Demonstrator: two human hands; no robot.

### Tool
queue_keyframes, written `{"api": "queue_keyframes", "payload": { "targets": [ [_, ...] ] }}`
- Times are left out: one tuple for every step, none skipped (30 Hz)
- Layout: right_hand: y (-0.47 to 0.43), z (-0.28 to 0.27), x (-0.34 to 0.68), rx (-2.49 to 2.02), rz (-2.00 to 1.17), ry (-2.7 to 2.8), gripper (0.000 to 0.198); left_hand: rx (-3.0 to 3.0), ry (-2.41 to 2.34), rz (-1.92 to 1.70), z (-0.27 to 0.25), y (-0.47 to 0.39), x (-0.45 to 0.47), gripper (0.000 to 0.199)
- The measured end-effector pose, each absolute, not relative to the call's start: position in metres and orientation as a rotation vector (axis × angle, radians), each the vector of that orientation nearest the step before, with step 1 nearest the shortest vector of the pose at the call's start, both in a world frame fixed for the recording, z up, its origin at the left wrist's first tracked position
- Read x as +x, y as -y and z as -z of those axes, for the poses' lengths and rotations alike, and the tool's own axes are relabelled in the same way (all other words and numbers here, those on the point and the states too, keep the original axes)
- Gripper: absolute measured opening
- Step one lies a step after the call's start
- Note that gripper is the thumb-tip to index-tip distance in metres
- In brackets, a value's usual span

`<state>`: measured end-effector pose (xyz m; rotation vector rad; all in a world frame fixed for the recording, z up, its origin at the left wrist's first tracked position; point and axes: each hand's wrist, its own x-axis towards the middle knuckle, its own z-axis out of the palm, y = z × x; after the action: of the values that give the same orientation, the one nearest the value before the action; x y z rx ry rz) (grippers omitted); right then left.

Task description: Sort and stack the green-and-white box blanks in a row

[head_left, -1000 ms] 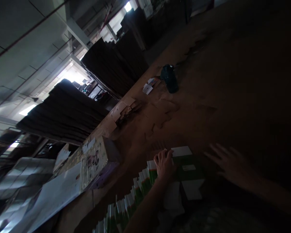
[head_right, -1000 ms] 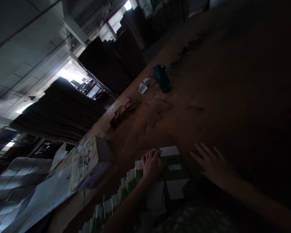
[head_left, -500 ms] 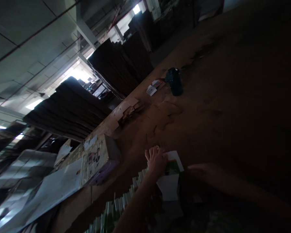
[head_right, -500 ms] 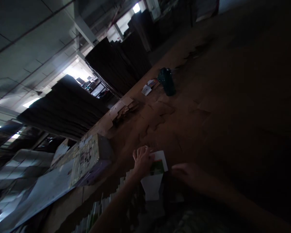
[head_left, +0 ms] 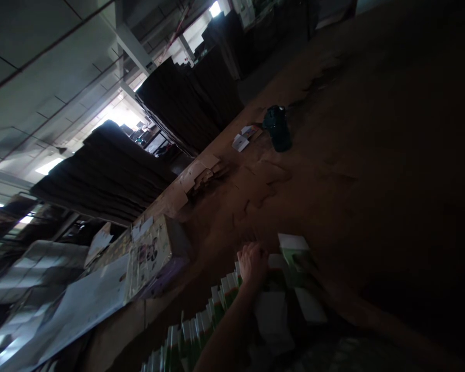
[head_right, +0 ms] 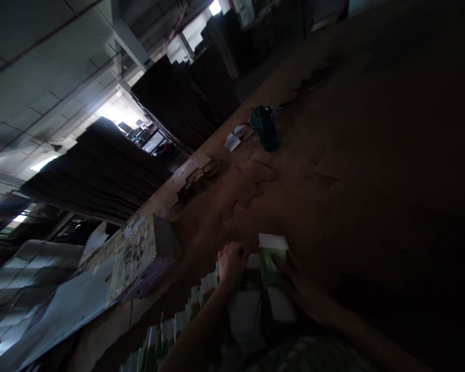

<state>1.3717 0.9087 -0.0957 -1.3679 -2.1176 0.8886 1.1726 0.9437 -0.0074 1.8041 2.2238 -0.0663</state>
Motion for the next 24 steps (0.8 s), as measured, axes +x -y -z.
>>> {"api": "queue_keyframes", "payload": {
  "targets": [
    [-0.902, 0.107, 1.365, -1.386, -0.905, 2.145, 0.061, 1.814, -2.225, 0.072, 0.009, -0.943, 1.172, 0.014],
    [-0.896, 0.118, 1.361, -1.415, -0.928, 2.156, 0.062, 1.822, -2.225, 0.079, 0.010, -0.942, 1.172, 0.014],
    [-0.891, 0.128, 1.360, -1.427, -0.947, 2.159, 0.063, 1.829, -2.223, 0.084, 0.011, -0.942, 1.172, 0.014],
    [-0.889, 0.134, 1.360, -1.430, -0.945, 2.162, 0.063, 1.832, -2.221, 0.089, 0.011, -0.942, 1.172, 0.014],
    [-0.887, 0.138, 1.360, -1.426, -0.924, 2.165, 0.062, 1.834, -2.218, 0.096, 0.011, -0.941, 1.172, 0.015],
    [-0.886, 0.139, 1.361, -1.415, -0.895, 2.170, 0.062, 1.835, -2.217, 0.104, 0.011, -0.941, 1.172, 0.016],
    [-0.886, 0.138, 1.361, -1.401, -0.864, 2.182, 0.061, 1.837, -2.215, 0.106, 0.011, -0.941, 1.174, 0.016],
    [-0.886, 0.134, 1.360, -1.398, -0.834, 2.196, 0.060, 1.837, -2.215, 0.101, 0.010, -0.940, 1.175, 0.016],
    [-0.887, 0.130, 1.359, -1.411, -0.802, 2.211, 0.060, 1.843, -2.206, 0.088, 0.010, -0.940, 1.177, 0.015],
    [-0.889, 0.125, 1.358, -1.431, -0.767, 2.232, 0.060, 1.860, -2.181, 0.073, 0.010, -0.940, 1.179, 0.017],
    [-0.892, 0.121, 1.359, -1.447, -0.735, 2.267, 0.060, 1.888, -2.142, 0.062, 0.010, -0.939, 1.181, 0.024],
    [-0.896, 0.117, 1.361, -1.452, -0.707, 2.310, 0.058, 1.921, -2.097, 0.061, 0.011, -0.939, 1.183, 0.034],
    [-0.900, 0.115, 1.366, -1.441, -0.687, 2.363, 0.057, 1.951, -2.054, 0.072, 0.011, -0.938, 1.185, 0.043],
    [-0.905, 0.115, 1.376, -1.422, -0.670, 2.412, 0.056, 1.974, -2.019, 0.092, 0.012, -0.938, 1.187, 0.050],
    [-0.911, 0.117, 1.389, -1.408, -0.650, 2.450, 0.055, 1.984, -2.000, 0.114, 0.013, -0.937, 1.188, 0.055],
    [-0.917, 0.121, 1.406, -1.415, -0.617, 2.466, 0.055, 1.979, -2.000, 0.131, 0.014, -0.937, 1.189, 0.057],
    [-0.923, 0.124, 1.426, -1.446, -0.562, 2.455, 0.056, 1.967, -2.006, 0.139, 0.015, -0.937, 1.189, 0.059],
    [-0.928, 0.128, 1.447, -1.494, -0.495, 2.425, 0.057, 1.955, -2.012, 0.142, 0.016, -0.937, 1.190, 0.060],
    [-0.933, 0.129, 1.468, -1.553, -0.436, 2.381, 0.059, 1.944, -2.018, 0.139, 0.017, -0.937, 1.191, 0.061],
    [-0.937, 0.126, 1.485, -1.621, -0.410, 2.328, 0.060, 1.934, -2.019, 0.132, 0.017, -0.937, 1.191, 0.062],
    [-0.942, 0.119, 1.497, -1.683, -0.442, 2.275, 0.060, 1.924, -2.017, 0.123, 0.017, -0.938, 1.191, 0.062],
    [-0.946, 0.106, 1.502, -1.721, -0.535, 2.228, 0.061, 1.907, -2.012, 0.110, 0.015, -0.939, 1.191, 0.064],
    [-0.949, 0.088, 1.499, -1.719, -0.665, 2.181, 0.060, 1.880, -2.009, 0.089, 0.013, -0.941, 1.191, 0.065],
    [-0.952, 0.065, 1.489, -1.680, -0.823, 2.145, 0.058, 1.841, -2.004, 0.057, 0.009, -0.944, 1.191, 0.065]
  ]
}}
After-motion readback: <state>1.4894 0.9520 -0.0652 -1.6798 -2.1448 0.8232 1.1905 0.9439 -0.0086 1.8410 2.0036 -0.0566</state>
